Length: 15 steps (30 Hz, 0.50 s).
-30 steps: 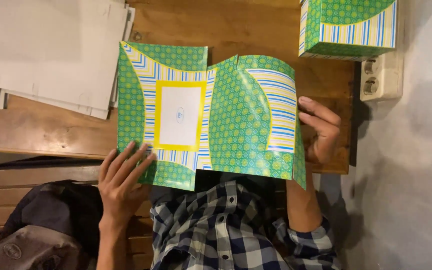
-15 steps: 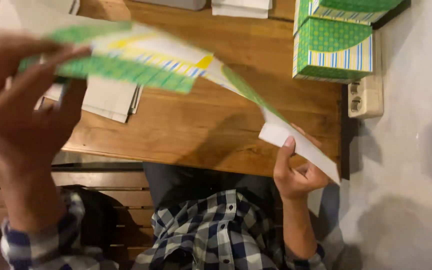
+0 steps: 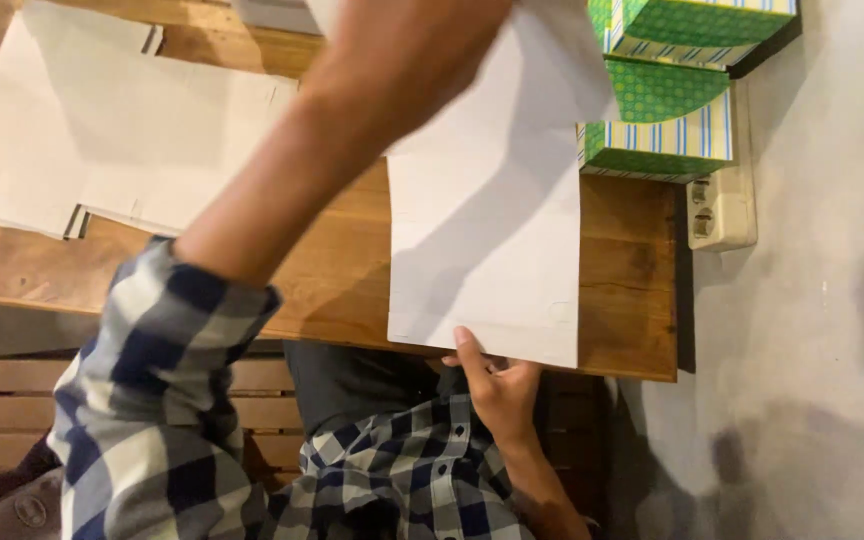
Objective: Assembling and decorating cardboard boxes by folding templates and applying patterned paper strips.
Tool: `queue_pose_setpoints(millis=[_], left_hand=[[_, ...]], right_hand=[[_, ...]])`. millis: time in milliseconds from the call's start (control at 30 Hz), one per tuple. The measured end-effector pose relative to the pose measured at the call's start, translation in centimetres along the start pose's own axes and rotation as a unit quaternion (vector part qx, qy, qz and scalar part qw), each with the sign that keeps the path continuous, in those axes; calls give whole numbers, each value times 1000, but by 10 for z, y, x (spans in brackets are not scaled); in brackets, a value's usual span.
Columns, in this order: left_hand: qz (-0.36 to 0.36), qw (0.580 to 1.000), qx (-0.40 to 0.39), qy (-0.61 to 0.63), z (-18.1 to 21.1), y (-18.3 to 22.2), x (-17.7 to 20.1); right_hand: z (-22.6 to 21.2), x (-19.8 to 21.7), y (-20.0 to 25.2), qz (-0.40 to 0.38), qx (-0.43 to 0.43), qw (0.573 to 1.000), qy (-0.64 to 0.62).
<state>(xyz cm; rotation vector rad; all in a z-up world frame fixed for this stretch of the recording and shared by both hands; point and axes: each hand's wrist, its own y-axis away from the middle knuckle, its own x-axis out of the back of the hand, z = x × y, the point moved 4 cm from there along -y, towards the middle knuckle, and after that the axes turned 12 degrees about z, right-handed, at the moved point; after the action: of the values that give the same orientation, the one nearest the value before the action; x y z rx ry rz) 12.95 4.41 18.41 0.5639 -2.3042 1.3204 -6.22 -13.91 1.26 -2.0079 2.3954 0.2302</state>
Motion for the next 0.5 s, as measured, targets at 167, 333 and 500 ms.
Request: queue_pose_setpoints(millis=[167,333,500], left_hand=[[15,995,-94,-12,55,-13,-22],[24,993,-106,37,92,0,-39],[70,989,-108,67,112,11,-52]], right_hand=[[12,-5,3,-20,-39,999,24],[10,-4,3,-48,-45,997,47],[5,-6,4,-43,-27,992,116]])
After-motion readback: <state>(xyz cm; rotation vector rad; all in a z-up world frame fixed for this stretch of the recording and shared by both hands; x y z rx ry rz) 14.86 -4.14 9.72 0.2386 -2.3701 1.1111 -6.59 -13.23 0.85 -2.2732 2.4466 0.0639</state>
